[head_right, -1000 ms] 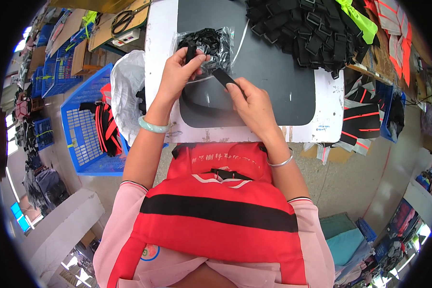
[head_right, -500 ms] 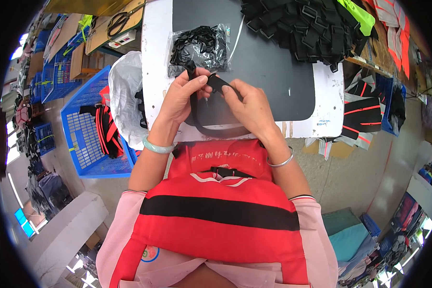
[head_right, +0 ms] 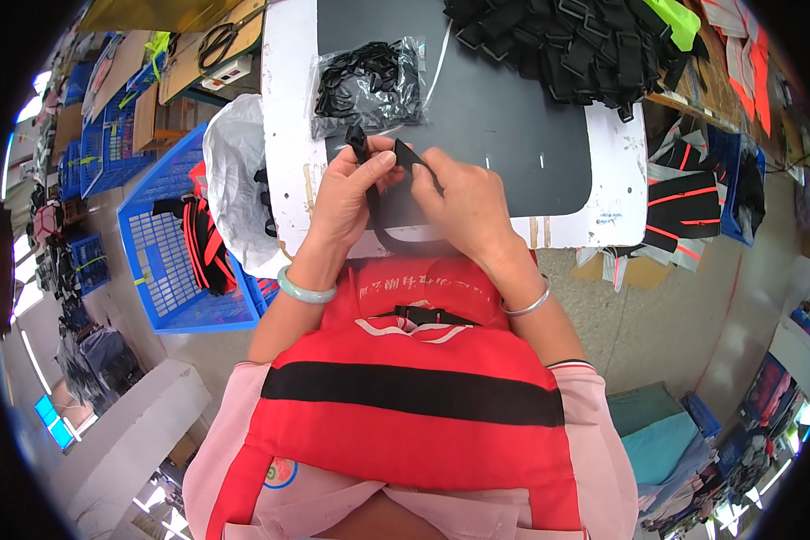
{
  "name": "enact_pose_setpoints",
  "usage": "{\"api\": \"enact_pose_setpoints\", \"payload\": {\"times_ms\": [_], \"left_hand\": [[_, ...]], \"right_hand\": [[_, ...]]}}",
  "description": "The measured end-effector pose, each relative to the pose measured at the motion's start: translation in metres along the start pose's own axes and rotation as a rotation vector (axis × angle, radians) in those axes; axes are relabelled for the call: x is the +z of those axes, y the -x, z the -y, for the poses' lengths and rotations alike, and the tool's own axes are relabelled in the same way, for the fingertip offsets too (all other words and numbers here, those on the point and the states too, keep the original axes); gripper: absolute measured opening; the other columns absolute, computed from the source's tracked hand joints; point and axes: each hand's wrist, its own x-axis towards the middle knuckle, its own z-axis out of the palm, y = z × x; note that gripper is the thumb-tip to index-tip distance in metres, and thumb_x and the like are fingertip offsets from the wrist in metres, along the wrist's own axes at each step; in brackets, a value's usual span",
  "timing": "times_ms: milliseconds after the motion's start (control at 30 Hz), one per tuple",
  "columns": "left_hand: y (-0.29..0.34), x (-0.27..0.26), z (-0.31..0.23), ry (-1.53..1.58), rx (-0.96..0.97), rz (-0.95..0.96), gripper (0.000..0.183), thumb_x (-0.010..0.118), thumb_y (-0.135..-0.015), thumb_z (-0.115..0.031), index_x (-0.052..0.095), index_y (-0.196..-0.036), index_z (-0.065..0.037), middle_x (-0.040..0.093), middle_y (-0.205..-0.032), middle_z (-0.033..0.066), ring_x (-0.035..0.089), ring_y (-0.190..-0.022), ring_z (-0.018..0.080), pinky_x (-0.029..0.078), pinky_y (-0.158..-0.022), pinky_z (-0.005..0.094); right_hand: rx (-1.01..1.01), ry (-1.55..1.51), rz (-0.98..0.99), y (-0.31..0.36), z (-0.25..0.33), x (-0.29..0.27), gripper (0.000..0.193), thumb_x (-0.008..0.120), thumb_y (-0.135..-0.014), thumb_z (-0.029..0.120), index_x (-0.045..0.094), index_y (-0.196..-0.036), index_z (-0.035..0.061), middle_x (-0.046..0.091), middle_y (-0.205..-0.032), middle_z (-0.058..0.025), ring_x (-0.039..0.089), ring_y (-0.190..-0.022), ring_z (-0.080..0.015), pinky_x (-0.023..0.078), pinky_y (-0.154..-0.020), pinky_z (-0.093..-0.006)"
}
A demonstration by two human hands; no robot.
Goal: Threading black nylon straps through plastic buckles on a workbench in a manufacturing setting.
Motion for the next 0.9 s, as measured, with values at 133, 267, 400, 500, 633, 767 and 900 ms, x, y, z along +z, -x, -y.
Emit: {"api": "enact_pose_setpoints", "payload": {"times_ms": [133,267,400,500,633,767,900], "left_hand": [[0.003,0.003,-0.001,-0.069,0.045,0.028,0.026,0.067,-0.084,-0.009,0.059,-0.107,-0.002,0.062,-0.092,0.0033,0.059,-0.082,0.0100,0.048,-0.075,0.0228],[0.008,0.010,-0.001,-0.081,0.039,0.017,0.031,0.066,-0.084,-0.009,0.059,-0.113,-0.001,0.065,-0.097,0.0053,0.060,-0.080,0.0120,0.047,-0.074,0.0245],[0.011,0.008,0.003,-0.095,0.015,0.028,0.030,0.066,-0.083,-0.008,0.061,-0.112,0.000,0.065,-0.098,0.0056,0.060,-0.081,0.0122,0.047,-0.075,0.0245],[0.012,0.008,0.004,-0.099,0.006,0.033,0.028,0.067,-0.083,-0.008,0.062,-0.110,0.000,0.065,-0.098,0.0059,0.060,-0.081,0.0122,0.048,-0.076,0.0243],[0.013,0.010,0.002,-0.191,0.066,0.058,0.026,0.066,-0.083,-0.008,0.063,-0.108,0.000,0.066,-0.098,0.0062,0.060,-0.082,0.0122,0.048,-0.077,0.0243],[0.014,0.013,0.006,-0.346,0.194,0.113,0.025,0.066,-0.084,-0.009,0.063,-0.106,0.001,0.066,-0.099,0.0065,0.060,-0.083,0.0121,0.048,-0.077,0.0244],[0.016,0.019,0.009,-0.195,0.082,0.026,0.020,0.067,-0.084,-0.011,0.064,-0.100,0.000,0.066,-0.089,0.0057,0.060,-0.080,0.0110,0.047,-0.073,0.0237]], "right_hand": [[-0.012,-0.103,-0.067,0.000,0.004,-0.003,0.016,0.054,-0.088,0.020,0.054,-0.080,0.0061,0.055,-0.058,-0.0148,0.057,-0.057,-0.0357,0.044,-0.052,-0.0430],[-0.027,-0.050,-0.070,-0.001,0.003,-0.005,0.014,0.054,-0.088,0.020,0.054,-0.082,0.0069,0.056,-0.060,-0.0140,0.057,-0.057,-0.0355,0.044,-0.051,-0.0432],[-0.218,0.099,-0.035,0.003,-0.001,-0.007,0.013,0.054,-0.086,0.019,0.054,-0.080,0.0078,0.057,-0.064,-0.0122,0.057,-0.056,-0.0341,0.044,-0.050,-0.0418],[-0.282,0.087,-0.034,0.001,-0.004,-0.007,0.012,0.054,-0.086,0.018,0.054,-0.079,0.0078,0.058,-0.064,-0.0110,0.057,-0.056,-0.0330,0.044,-0.049,-0.0406],[-0.106,-0.053,0.046,0.002,-0.002,-0.014,0.012,0.053,-0.086,0.017,0.055,-0.079,0.0075,0.059,-0.065,-0.0103,0.057,-0.058,-0.0321,0.045,-0.049,-0.0396],[-0.133,0.005,0.023,0.007,-0.007,-0.009,0.011,0.054,-0.087,0.014,0.056,-0.083,0.0034,0.054,-0.063,-0.0138,0.056,-0.056,-0.0318,0.043,-0.051,-0.0359],[-0.158,-0.025,-0.040,0.011,-0.010,-0.009,0.014,0.051,-0.090,0.019,0.055,-0.085,0.0058,0.057,-0.066,-0.0131,0.058,-0.059,-0.0323,0.044,-0.052,-0.0379]]}}
